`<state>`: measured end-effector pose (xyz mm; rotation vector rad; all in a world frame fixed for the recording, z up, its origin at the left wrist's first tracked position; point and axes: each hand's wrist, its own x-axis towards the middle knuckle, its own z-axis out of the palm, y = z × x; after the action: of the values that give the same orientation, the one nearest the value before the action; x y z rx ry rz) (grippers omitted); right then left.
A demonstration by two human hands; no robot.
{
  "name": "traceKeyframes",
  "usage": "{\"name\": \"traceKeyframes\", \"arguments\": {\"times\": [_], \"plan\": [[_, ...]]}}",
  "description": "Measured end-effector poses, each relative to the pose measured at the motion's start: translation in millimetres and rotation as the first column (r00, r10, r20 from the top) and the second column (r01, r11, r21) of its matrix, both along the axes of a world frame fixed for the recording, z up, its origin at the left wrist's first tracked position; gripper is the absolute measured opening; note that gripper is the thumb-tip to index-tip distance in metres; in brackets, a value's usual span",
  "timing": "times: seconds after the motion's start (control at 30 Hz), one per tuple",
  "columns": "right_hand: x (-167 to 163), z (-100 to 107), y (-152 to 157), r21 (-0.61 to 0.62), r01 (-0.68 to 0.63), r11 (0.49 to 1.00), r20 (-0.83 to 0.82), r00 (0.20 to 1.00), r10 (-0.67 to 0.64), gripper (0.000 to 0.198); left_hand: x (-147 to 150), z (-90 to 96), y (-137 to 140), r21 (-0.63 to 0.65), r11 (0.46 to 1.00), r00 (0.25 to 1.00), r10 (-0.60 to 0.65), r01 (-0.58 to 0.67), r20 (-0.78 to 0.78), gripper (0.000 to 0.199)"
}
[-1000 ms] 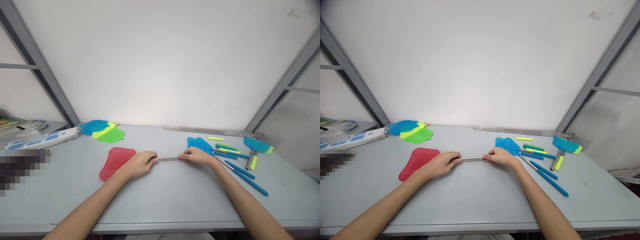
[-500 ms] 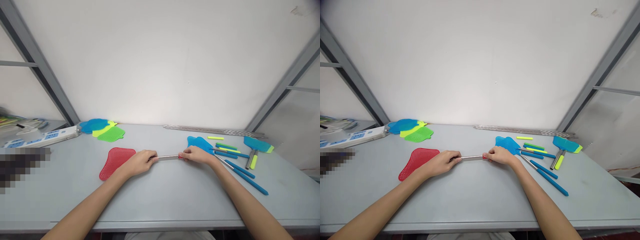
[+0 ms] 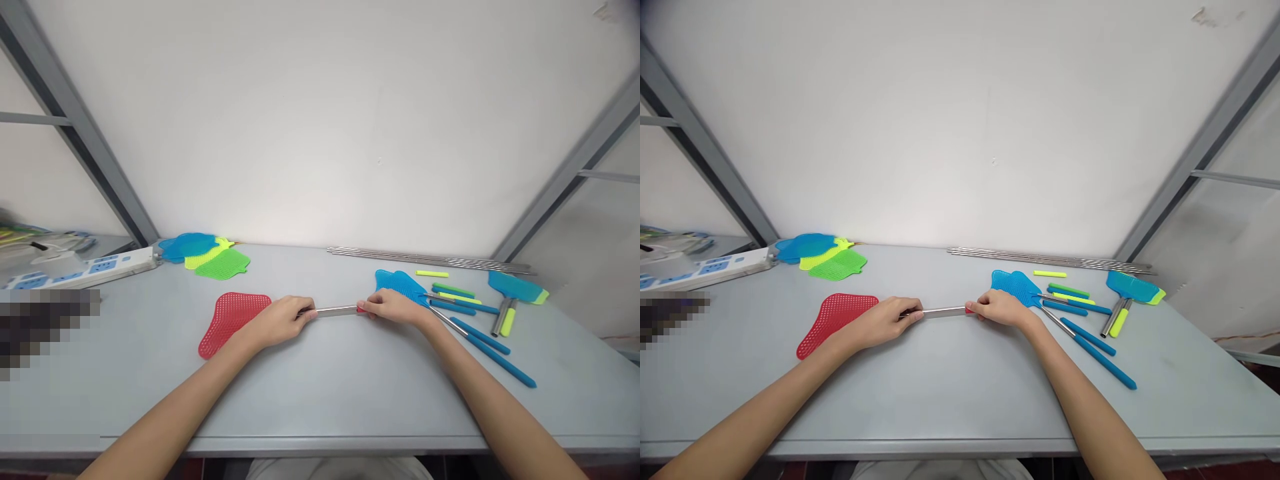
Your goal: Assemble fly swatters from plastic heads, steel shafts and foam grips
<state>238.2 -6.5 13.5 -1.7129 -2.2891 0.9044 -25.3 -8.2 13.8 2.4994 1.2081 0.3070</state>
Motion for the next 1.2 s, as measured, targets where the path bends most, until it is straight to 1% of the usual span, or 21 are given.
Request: {"name": "traceKeyframes", "arguments": {"times": [0.57, 1.2], "plan": [[-4.6, 3.4, -3.3, 0.012, 0.038, 0.999, 0.005, 0.999, -0.038, 0.058, 2.8, 5.2, -3.2, -0.021, 0.999, 0.999, 0.037, -0.037, 0.011, 0.032], [-8.1, 3.1, -5.3, 0.056, 0.054, 0.997, 0.035, 0.998, -0.056, 0.060, 2.4, 3.0, -1.3, -0.047, 0.999, 0.999, 0.028, -0.027, 0.029, 0.033]]}}
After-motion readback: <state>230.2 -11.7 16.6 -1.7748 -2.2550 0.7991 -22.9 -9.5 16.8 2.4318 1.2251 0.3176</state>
